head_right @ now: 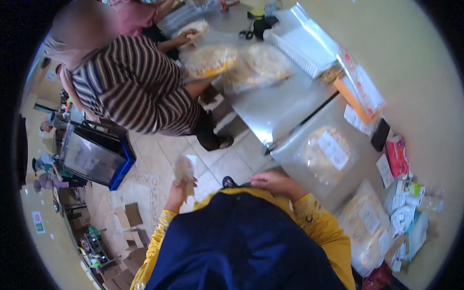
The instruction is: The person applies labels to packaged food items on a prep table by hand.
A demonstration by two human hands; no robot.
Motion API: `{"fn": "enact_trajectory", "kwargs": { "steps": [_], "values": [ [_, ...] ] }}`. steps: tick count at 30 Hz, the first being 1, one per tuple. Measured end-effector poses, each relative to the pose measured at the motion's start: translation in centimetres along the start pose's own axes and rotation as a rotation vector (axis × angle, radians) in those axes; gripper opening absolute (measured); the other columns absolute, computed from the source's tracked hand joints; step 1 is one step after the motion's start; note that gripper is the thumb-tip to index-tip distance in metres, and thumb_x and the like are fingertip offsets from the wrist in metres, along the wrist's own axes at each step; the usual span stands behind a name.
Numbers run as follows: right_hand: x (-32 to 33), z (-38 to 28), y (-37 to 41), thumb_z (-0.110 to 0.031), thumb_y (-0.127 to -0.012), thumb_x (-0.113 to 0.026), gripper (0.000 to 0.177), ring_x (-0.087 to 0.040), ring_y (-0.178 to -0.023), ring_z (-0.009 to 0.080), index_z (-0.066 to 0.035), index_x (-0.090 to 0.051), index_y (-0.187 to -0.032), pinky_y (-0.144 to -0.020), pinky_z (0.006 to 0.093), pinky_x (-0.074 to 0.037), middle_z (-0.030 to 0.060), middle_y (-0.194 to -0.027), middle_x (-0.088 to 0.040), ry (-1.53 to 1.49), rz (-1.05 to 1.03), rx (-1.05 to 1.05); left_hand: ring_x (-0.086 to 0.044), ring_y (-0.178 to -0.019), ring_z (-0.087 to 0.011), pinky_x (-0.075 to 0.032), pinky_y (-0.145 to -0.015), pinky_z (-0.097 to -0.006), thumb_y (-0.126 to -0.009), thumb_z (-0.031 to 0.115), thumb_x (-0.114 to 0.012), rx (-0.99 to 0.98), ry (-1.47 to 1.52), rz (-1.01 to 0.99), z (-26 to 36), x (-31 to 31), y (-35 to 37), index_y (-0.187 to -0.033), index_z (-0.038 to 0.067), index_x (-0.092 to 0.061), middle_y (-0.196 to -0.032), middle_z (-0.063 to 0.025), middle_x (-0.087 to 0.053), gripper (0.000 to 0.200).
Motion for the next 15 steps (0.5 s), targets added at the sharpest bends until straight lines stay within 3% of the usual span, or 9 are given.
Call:
{"fn": "enact_trajectory", "kwargs": {
  "steps": [2, 4, 7, 8, 9, 10, 12, 13, 15],
  "values": [
    [1.0, -1.1, 0.6, -0.026, -0.087, -0.053, 0.025, -0.053, -0.073, 0.0106, -0.006, -0.058, -0.101, -0.063, 0.0246, -0.044, 0.0023, -0.086, -0.058, -0.174, 0.219, -0.091, -0.058, -0.069, -0.0155, -0.046, -0.059, -0.0301, -0.093, 0.026, -0.040, 0.007, -0.030, 0.102, -4.2, 3.7, 1.1, -0.092, -0.002, -0.058, -0.080, -0.0092, -0.062, 0.033],
    [1.3, -1.5, -0.1, -0.025, -0.086, -0.055, 0.026, -0.054, -0.073, 0.0132, -0.006, -0.057, -0.103, -0.065, 0.0255, -0.046, 0.0054, -0.090, -0.058, -0.423, 0.375, -0.142, -0.059, -0.069, -0.0170, -0.047, -0.059, -0.0315, -0.092, 0.027, -0.041, 0.103, -0.004, 0.243, -7.1, 6.8, 2.7, -0.096, -0.002, -0.056, -0.082, -0.0094, -0.061, 0.033],
    [2.3, 6.2, -2.6, -0.025, -0.086, -0.052, 0.020, -0.053, -0.065, 0.0168, -0.007, -0.059, -0.089, -0.061, 0.0284, -0.046, 0.0071, -0.085, -0.057, -0.789, 0.326, -0.230, -0.059, -0.063, -0.0302, -0.047, -0.056, -0.0390, -0.081, 0.035, -0.058, -0.318, -0.871, 0.212, -22.7, 14.0, 5.4, -0.100, 0.003, -0.056, -0.073, -0.0149, -0.061, 0.037],
    [2.6, 9.2, -4.6, -0.026, -0.086, -0.051, 0.021, -0.053, -0.065, 0.0170, -0.006, -0.059, -0.084, -0.060, 0.0295, -0.046, 0.0066, -0.082, -0.056, -0.677, 0.302, -0.308, -0.059, -0.065, -0.0358, -0.047, -0.055, -0.0424, -0.076, 0.039, -0.061, -0.130, -1.158, 0.345, -29.1, 16.6, 5.5, -0.093, 0.005, -0.060, -0.076, -0.0196, -0.061, 0.038],
    [2.4, 9.3, -5.9, -0.026, -0.086, -0.051, 0.023, -0.053, -0.065, 0.0170, -0.005, -0.060, -0.081, -0.059, 0.0302, -0.045, 0.0064, -0.080, -0.056, -0.388, 0.235, -0.245, -0.059, -0.067, -0.0369, -0.047, -0.056, -0.0434, -0.077, 0.041, -0.060, 0.124, -1.144, 0.237, -31.5, 18.7, 6.4, -0.094, 0.005, -0.061, -0.077, -0.0211, -0.061, 0.040],
    [2.2, 9.5, -7.1, -0.026, -0.086, -0.050, 0.025, -0.053, -0.066, 0.0170, -0.005, -0.060, -0.078, -0.059, 0.0310, -0.045, 0.0062, -0.079, -0.056, -0.098, 0.194, -0.176, -0.060, -0.068, -0.0359, -0.048, -0.057, -0.0437, -0.081, 0.035, -0.053, 0.176, -0.751, 0.306, -31.0, 19.8, 5.6, -0.102, 0.003, -0.053, -0.081, -0.0211, -0.061, 0.039],
    [-0.7, 6.6, -8.4, -0.026, -0.085, -0.050, 0.027, -0.054, -0.065, 0.0166, -0.004, -0.060, -0.076, -0.058, 0.0316, -0.045, 0.0066, -0.077, -0.057, 0.854, -0.001, 0.236, -0.061, -0.070, -0.0337, -0.051, -0.059, -0.0441, -0.088, 0.025, -0.041, 0.287, 0.056, 0.397, -31.1, 19.9, 7.1, -0.117, -0.002, -0.038, -0.088, -0.0210, -0.060, 0.039],
    [-1.4, 5.7, -9.9, -0.022, -0.079, -0.054, 0.020, -0.056, -0.070, 0.0226, -0.004, -0.059, -0.087, -0.063, 0.0353, -0.045, 0.0117, -0.081, -0.058, 0.730, 0.026, -0.039, -0.061, -0.071, -0.0326, -0.052, -0.060, -0.0444, -0.092, 0.020, -0.035, 0.327, 0.471, 0.424, -29.8, 19.0, 7.3, -0.124, -0.004, -0.031, -0.092, -0.0209, -0.059, 0.040],
    [-2.1, 6.4, -13.4, -0.018, -0.073, -0.058, 0.026, -0.059, -0.071, 0.0279, -0.004, -0.059, -0.094, -0.067, 0.0385, -0.046, 0.0160, -0.082, -0.060, 0.550, 0.105, -0.081, -0.061, -0.072, -0.0305, -0.052, -0.059, -0.0416, -0.092, 0.018, -0.034, 0.371, 0.139, 0.369, -23.2, 17.1, 6.4, -0.122, -0.005, -0.033, -0.090, -0.0203, -0.059, 0.038]
  ]
}}
Point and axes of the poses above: each hand's wrist, its own y-axis away from the middle knuckle, its own x-axis out of the back of the hand, z = x × y, the point moved 3 cm from there along -y, towards the middle knuckle
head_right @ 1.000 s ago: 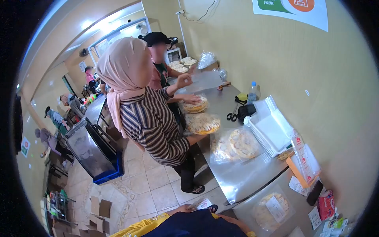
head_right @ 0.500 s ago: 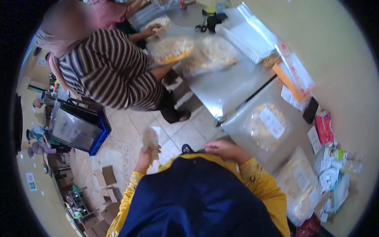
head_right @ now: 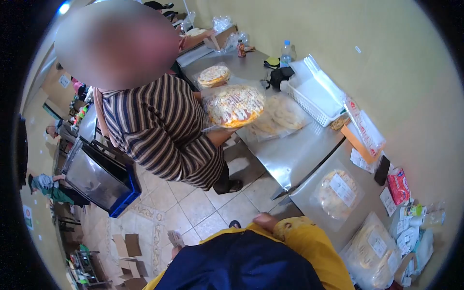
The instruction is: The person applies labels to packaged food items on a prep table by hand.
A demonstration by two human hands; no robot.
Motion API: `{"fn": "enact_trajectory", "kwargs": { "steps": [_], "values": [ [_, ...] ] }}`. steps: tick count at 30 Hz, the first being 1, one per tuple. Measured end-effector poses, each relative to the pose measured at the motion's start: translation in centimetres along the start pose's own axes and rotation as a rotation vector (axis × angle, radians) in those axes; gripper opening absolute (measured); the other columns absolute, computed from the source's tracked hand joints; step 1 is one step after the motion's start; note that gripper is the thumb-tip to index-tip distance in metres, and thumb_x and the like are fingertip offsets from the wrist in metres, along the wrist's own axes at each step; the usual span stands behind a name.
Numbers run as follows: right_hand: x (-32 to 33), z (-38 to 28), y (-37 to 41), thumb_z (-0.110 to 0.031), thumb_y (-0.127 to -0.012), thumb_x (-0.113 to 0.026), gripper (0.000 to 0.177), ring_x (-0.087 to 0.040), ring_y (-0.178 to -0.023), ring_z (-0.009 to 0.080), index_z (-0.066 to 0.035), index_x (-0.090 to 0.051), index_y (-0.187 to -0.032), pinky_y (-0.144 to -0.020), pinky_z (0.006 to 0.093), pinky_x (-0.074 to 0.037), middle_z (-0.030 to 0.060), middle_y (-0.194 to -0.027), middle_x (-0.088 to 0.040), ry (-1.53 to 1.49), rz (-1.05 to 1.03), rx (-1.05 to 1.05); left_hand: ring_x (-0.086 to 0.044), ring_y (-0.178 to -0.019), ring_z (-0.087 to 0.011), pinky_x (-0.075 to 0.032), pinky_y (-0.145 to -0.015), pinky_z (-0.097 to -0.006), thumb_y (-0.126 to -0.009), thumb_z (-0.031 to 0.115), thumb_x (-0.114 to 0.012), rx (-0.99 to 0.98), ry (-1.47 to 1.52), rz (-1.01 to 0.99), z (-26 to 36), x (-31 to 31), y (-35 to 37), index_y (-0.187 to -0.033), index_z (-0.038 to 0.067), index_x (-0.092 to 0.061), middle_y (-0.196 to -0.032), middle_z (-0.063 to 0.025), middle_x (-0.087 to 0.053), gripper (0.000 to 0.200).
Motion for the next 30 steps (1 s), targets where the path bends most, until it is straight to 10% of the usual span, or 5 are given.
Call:
{"fn": "enact_trajectory", "kwargs": {
  "steps": [1, 7, 13, 17, 30],
  "values": [
    [-0.6, -0.6, -1.4, -0.019, -0.073, -0.059, 0.023, -0.059, -0.068, 0.0272, -0.003, -0.060, -0.090, -0.065, 0.0381, -0.047, 0.0153, -0.080, -0.061, -0.065, 0.105, 0.204, -0.061, -0.072, -0.0296, -0.053, -0.059, -0.0404, -0.092, 0.018, -0.034, -0.003, -0.048, -0.016, 2.0, -1.5, -0.5, -0.121, -0.005, -0.035, -0.090, -0.0199, -0.059, 0.037],
    [-5.0, 0.3, -2.0, -0.023, -0.078, -0.059, 0.029, -0.060, -0.070, 0.0200, 0.000, -0.059, -0.096, -0.068, 0.0301, -0.048, 0.0106, -0.081, -0.062, -0.706, -0.029, -0.187, -0.062, -0.071, -0.0265, -0.052, -0.059, -0.0357, -0.091, 0.017, -0.036, -0.102, -0.053, -0.309, 7.8, -12.1, -4.0, -0.115, -0.006, -0.043, -0.089, -0.0183, -0.061, 0.034],
    [-8.4, 8.2, 1.1, -0.044, -0.077, -0.057, 0.053, -0.053, -0.101, 0.0344, -0.006, -0.053, -0.114, -0.081, 0.0452, -0.044, 0.0194, -0.114, -0.054, 0.456, 0.034, -0.323, -0.060, -0.086, -0.0359, -0.046, -0.072, -0.0472, -0.079, 0.014, -0.046, -0.547, -1.010, -0.520, 7.2, -22.9, -1.2, -0.114, 0.015, -0.051, -0.100, -0.0178, -0.060, 0.036],
    [-11.9, 8.6, 3.7, -0.053, -0.072, -0.056, 0.076, -0.034, -0.116, 0.0482, -0.018, -0.030, -0.134, -0.087, 0.0570, -0.036, 0.0236, -0.135, -0.028, 0.270, 0.013, -0.631, -0.055, -0.090, -0.0300, -0.041, -0.078, -0.0441, -0.072, 0.020, -0.054, -0.792, -1.431, -0.695, 2.0, -24.8, 1.9, -0.120, 0.018, -0.049, -0.095, -0.0119, -0.057, 0.048],
    [-19.1, 14.1, -6.0, -0.042, -0.078, -0.049, 0.051, -0.043, -0.099, 0.0523, -0.021, -0.043, -0.124, -0.070, 0.0611, -0.042, 0.0255, -0.131, -0.031, 0.818, 0.214, -0.665, -0.055, -0.087, -0.0282, -0.040, -0.077, -0.0433, -0.071, 0.031, -0.057, -0.872, -1.224, -0.590, -4.5, -25.4, -2.4, -0.122, 0.018, -0.047, -0.096, -0.0075, -0.057, 0.053]
  ]
}}
Point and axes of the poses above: each hand's wrist, its own y-axis away from the middle knuckle, its own x-axis out of the back of the hand, z = x × y, the point moved 3 cm from there along -y, towards the middle knuckle
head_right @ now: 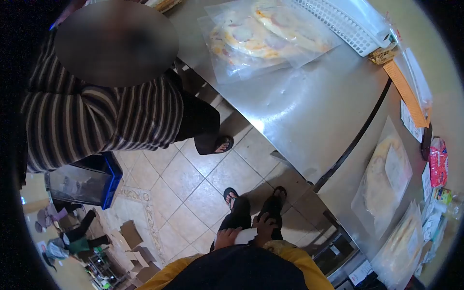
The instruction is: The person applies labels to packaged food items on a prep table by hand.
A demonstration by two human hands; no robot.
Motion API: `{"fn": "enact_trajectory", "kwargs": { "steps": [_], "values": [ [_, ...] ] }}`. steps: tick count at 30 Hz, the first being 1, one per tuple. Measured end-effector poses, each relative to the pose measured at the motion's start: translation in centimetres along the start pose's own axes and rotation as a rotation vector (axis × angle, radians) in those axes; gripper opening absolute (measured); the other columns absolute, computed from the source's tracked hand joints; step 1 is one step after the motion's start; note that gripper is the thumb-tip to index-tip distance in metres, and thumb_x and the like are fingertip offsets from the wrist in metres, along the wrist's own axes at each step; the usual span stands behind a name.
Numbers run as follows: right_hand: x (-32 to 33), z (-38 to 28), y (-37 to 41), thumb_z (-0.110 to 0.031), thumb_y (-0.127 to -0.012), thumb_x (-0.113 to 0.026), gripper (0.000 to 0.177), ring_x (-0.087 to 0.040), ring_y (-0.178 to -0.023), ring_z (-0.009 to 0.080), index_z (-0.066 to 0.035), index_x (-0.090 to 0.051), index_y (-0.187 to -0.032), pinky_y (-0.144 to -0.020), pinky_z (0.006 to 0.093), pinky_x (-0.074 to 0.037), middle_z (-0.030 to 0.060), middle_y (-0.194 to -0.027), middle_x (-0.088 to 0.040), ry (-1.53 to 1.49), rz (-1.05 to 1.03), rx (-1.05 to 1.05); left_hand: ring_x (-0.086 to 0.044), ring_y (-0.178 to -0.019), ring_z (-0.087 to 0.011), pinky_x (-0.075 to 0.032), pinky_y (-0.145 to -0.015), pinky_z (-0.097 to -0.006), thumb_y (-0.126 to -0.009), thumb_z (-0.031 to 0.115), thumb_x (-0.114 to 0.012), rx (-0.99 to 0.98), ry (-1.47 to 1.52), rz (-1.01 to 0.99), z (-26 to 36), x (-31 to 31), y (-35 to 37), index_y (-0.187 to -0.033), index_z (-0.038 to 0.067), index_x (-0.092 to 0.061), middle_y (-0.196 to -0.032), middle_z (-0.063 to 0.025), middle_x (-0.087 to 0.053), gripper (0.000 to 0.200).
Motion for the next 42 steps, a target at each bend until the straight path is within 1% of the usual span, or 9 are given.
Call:
{"fn": "enact_trajectory", "kwargs": {
  "steps": [8, 13, 15, 18, 22, 23, 25, 32, 42],
  "values": [
    [3.7, 3.0, 4.8, -0.038, -0.071, -0.062, 0.048, -0.043, -0.108, 0.0431, -0.024, -0.051, -0.116, -0.084, 0.0494, -0.041, 0.0172, -0.133, -0.033, -0.476, -0.129, -0.013, -0.058, -0.074, -0.0320, -0.045, -0.066, -0.0423, -0.071, 0.025, -0.058, -0.062, -0.084, -0.220, -0.5, 2.4, 0.4, -0.113, 0.012, -0.053, -0.086, -0.0131, -0.059, 0.045],
    [2.9, 10.4, 7.9, -0.030, -0.077, -0.057, 0.026, -0.057, -0.093, 0.0312, -0.010, -0.064, -0.092, -0.078, 0.0436, -0.045, 0.0131, -0.105, -0.060, -0.808, -0.338, -0.071, -0.058, -0.084, -0.0354, -0.046, -0.072, -0.0449, -0.070, 0.014, -0.058, -0.006, 0.018, -0.253, -1.1, 7.6, 1.2, -0.109, 0.009, -0.053, -0.090, -0.0169, -0.060, 0.039],
    [6.2, 14.6, 10.7, -0.022, -0.078, -0.055, 0.019, -0.062, -0.076, 0.0230, -0.007, -0.064, -0.088, -0.067, 0.0372, -0.049, 0.0087, -0.083, -0.065, -0.975, 0.136, -0.068, -0.058, -0.085, -0.0362, -0.046, -0.073, -0.0450, -0.071, 0.013, -0.057, -0.002, 0.058, -0.302, -4.0, 7.5, 1.1, -0.108, 0.009, -0.053, -0.092, -0.0183, -0.060, 0.037],
    [15.7, 21.6, 17.6, -0.016, -0.080, -0.056, 0.015, -0.059, -0.059, 0.0123, -0.002, -0.060, -0.085, -0.047, 0.0250, -0.046, 0.0060, -0.071, -0.061, -1.709, 0.250, -0.425, -0.058, -0.084, -0.0369, -0.046, -0.073, -0.0449, -0.075, 0.011, -0.053, 0.033, 0.084, -0.376, -7.5, 9.7, -0.3, -0.105, 0.007, -0.052, -0.090, -0.0195, -0.060, 0.031],
    [18.0, 30.7, 20.8, -0.018, -0.081, -0.057, 0.018, -0.060, -0.057, 0.0150, 0.000, -0.058, -0.082, -0.049, 0.0257, -0.047, 0.0082, -0.071, -0.061, -1.617, 0.869, -0.708, -0.061, -0.079, -0.0330, -0.048, -0.070, -0.0418, -0.086, 0.014, -0.043, 0.027, 0.111, -0.428, -15.2, 10.0, -1.8, -0.102, 0.000, -0.050, -0.085, -0.0190, -0.062, 0.023],
    [18.3, 32.5, 20.4, -0.020, -0.080, -0.059, 0.021, -0.059, -0.056, 0.0154, 0.001, -0.057, -0.081, -0.049, 0.0264, -0.047, 0.0087, -0.071, -0.061, -1.527, 0.999, -0.800, -0.061, -0.079, -0.0266, -0.049, -0.071, -0.0378, -0.091, 0.021, -0.040, 0.445, 0.529, -0.470, -9.8, 14.1, -1.8, -0.105, -0.002, -0.050, -0.093, -0.0167, -0.061, 0.029],
    [15.1, 35.9, 16.7, -0.028, -0.078, -0.063, 0.030, -0.057, -0.050, 0.0157, 0.002, -0.056, -0.079, -0.044, 0.0279, -0.045, 0.0087, -0.070, -0.059, -0.910, 1.169, -0.913, -0.060, -0.081, -0.0243, -0.050, -0.071, -0.0367, -0.092, 0.026, -0.039, 0.418, 0.840, -0.535, -4.2, 17.7, -3.1, -0.111, -0.001, -0.048, -0.098, -0.0162, -0.060, 0.034],
    [18.8, 36.5, 13.1, -0.035, -0.076, -0.065, 0.039, -0.053, -0.043, 0.0166, 0.003, -0.056, -0.069, -0.034, 0.0297, -0.039, 0.0081, -0.055, -0.055, -1.911, 0.665, -0.820, -0.058, -0.086, -0.0237, -0.048, -0.075, -0.0383, -0.090, 0.037, -0.043, 0.139, 1.392, -0.560, 19.1, 24.3, -10.9, -0.122, -0.001, -0.041, -0.109, -0.0136, -0.056, 0.050],
    [20.5, 37.5, 14.3, -0.031, -0.081, -0.059, 0.030, -0.049, -0.049, 0.0095, -0.001, -0.063, -0.078, -0.046, 0.0277, -0.040, 0.0039, -0.056, -0.054, -2.003, 0.495, -0.401, -0.059, -0.071, -0.0189, -0.051, -0.064, -0.0333, -0.089, 0.024, -0.049, 0.034, 0.394, -0.558, 34.9, 22.3, -23.2, -0.106, 0.000, -0.053, -0.085, -0.0065, -0.060, 0.030]
  ]
}}
Point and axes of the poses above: each hand's wrist, its own y-axis away from the middle knuckle, its own x-axis out of the back of the hand, z = x × y, the point moved 3 cm from there along -y, towards the middle knuckle
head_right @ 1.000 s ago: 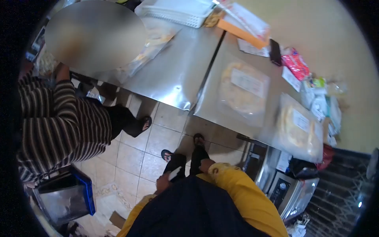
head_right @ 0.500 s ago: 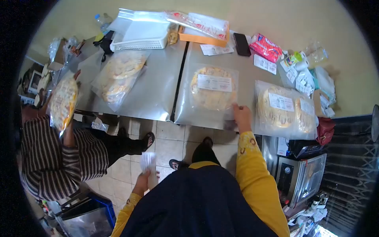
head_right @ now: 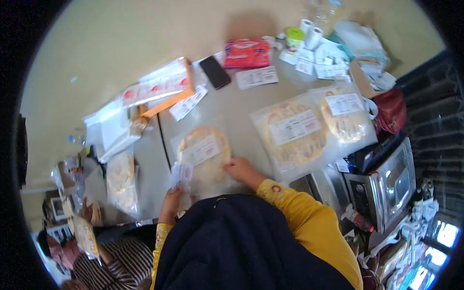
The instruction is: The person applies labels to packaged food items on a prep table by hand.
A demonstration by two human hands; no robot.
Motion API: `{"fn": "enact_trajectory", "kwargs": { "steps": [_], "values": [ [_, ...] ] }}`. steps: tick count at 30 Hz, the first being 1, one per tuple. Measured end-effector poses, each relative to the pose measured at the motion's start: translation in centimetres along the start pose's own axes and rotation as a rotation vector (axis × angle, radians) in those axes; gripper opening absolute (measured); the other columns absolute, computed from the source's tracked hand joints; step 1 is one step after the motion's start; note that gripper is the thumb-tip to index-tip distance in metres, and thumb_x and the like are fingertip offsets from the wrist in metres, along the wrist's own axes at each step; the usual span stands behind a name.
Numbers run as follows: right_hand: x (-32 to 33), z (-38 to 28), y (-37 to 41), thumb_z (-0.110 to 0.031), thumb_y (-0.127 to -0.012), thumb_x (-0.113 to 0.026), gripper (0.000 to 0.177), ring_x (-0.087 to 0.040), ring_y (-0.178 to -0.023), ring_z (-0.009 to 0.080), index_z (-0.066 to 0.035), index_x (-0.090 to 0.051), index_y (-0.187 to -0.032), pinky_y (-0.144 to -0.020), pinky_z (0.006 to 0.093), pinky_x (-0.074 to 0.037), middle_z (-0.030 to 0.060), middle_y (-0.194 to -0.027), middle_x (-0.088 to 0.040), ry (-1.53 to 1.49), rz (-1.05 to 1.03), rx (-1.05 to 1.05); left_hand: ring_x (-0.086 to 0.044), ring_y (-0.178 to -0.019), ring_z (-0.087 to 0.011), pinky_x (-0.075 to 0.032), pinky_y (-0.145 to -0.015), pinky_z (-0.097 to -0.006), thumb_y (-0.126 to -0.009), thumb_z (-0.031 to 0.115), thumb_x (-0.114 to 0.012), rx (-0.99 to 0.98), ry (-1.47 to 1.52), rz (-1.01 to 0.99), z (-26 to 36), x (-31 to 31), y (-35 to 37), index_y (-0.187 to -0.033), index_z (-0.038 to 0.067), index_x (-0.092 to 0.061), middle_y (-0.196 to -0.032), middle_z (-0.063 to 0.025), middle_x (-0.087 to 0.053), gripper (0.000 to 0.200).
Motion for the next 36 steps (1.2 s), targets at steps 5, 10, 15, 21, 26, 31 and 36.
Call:
{"fn": "enact_trajectory", "kwargs": {
  "steps": [5, 10, 15, 21, 26, 31, 36],
  "values": [
    [0.9, -4.7, 1.4, -0.025, -0.080, -0.060, 0.023, -0.047, -0.055, 0.0063, -0.002, -0.063, -0.080, -0.052, 0.0228, -0.039, -0.0003, -0.063, -0.056, -0.477, -0.003, 0.255, -0.059, -0.068, -0.0231, -0.050, -0.064, -0.0388, -0.086, 0.030, -0.052, 0.089, 0.617, -0.191, 0.6, -2.4, 0.2, -0.106, 0.007, -0.053, -0.091, -0.0073, -0.059, 0.031],
    [8.9, -9.2, 5.4, -0.019, -0.079, -0.059, 0.016, -0.045, -0.055, 0.0041, -0.004, -0.062, -0.081, -0.049, 0.0207, -0.035, -0.0043, -0.064, -0.055, -0.628, 0.106, 0.233, -0.056, -0.068, -0.0235, -0.047, -0.065, -0.0397, -0.085, 0.030, -0.053, 0.079, 0.957, -0.373, 4.7, -7.5, -0.6, -0.116, 0.008, -0.046, -0.096, -0.0114, -0.057, 0.039],
    [19.5, -6.1, 12.8, -0.013, -0.075, -0.060, 0.009, -0.045, -0.050, 0.0047, -0.004, -0.062, -0.074, -0.044, 0.0215, -0.034, -0.0050, -0.061, -0.053, -0.549, 0.445, 0.339, -0.058, -0.074, -0.0208, -0.049, -0.068, -0.0362, -0.088, 0.031, -0.050, 0.109, 0.602, -0.716, 11.7, -14.4, 0.2, -0.118, 0.005, -0.045, -0.100, -0.0077, -0.057, 0.040],
    [26.7, 0.9, 16.5, -0.012, -0.075, -0.055, 0.017, -0.050, -0.043, 0.0110, 0.001, -0.052, -0.064, -0.042, 0.0269, -0.040, 0.0049, -0.052, -0.050, 0.188, 0.814, -0.052, -0.060, -0.080, -0.0211, -0.051, -0.071, -0.0342, -0.091, 0.028, -0.047, 0.187, 0.207, -0.847, 11.5, -23.6, -0.1, -0.115, 0.003, -0.048, -0.098, -0.0091, -0.058, 0.034],
    [26.8, 0.6, 17.5, -0.020, -0.075, -0.057, 0.028, -0.056, -0.043, 0.0237, 0.002, -0.051, -0.062, -0.043, 0.0346, -0.043, 0.0148, -0.051, -0.053, 0.184, 0.888, -0.168, -0.060, -0.084, -0.0211, -0.051, -0.070, -0.0333, -0.091, 0.028, -0.047, 0.307, 0.144, -0.890, 11.5, -24.7, 1.4, -0.115, 0.002, -0.048, -0.097, -0.0105, -0.058, 0.035],
    [27.3, 1.0, 18.2, -0.027, -0.077, -0.059, 0.032, -0.059, -0.045, 0.0239, 0.001, -0.054, -0.064, -0.051, 0.0362, -0.047, 0.0140, -0.053, -0.055, 0.173, 0.933, -0.278, -0.060, -0.085, -0.0210, -0.050, -0.073, -0.0330, -0.091, 0.026, -0.046, 0.372, 0.102, -0.913, 11.3, -25.1, 2.4, -0.115, 0.001, -0.047, -0.098, -0.0101, -0.058, 0.035],
    [27.5, 2.3, 18.1, -0.032, -0.073, -0.063, 0.031, -0.061, -0.067, 0.0324, -0.002, -0.057, -0.070, -0.061, 0.0411, -0.047, 0.0181, -0.071, -0.061, 0.497, 1.041, -0.290, -0.058, -0.091, -0.0217, -0.049, -0.079, -0.0357, -0.093, 0.023, -0.040, 0.255, 0.158, -0.995, 12.6, -24.8, 3.1, -0.120, 0.000, -0.044, -0.107, -0.0122, -0.057, 0.035]
  ]
}}
Point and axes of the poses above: each hand's wrist, its own y-axis away from the middle knuckle, its own x-axis out of the back of the hand, z = x × y, the point moved 3 cm from there along -y, towards the middle knuckle
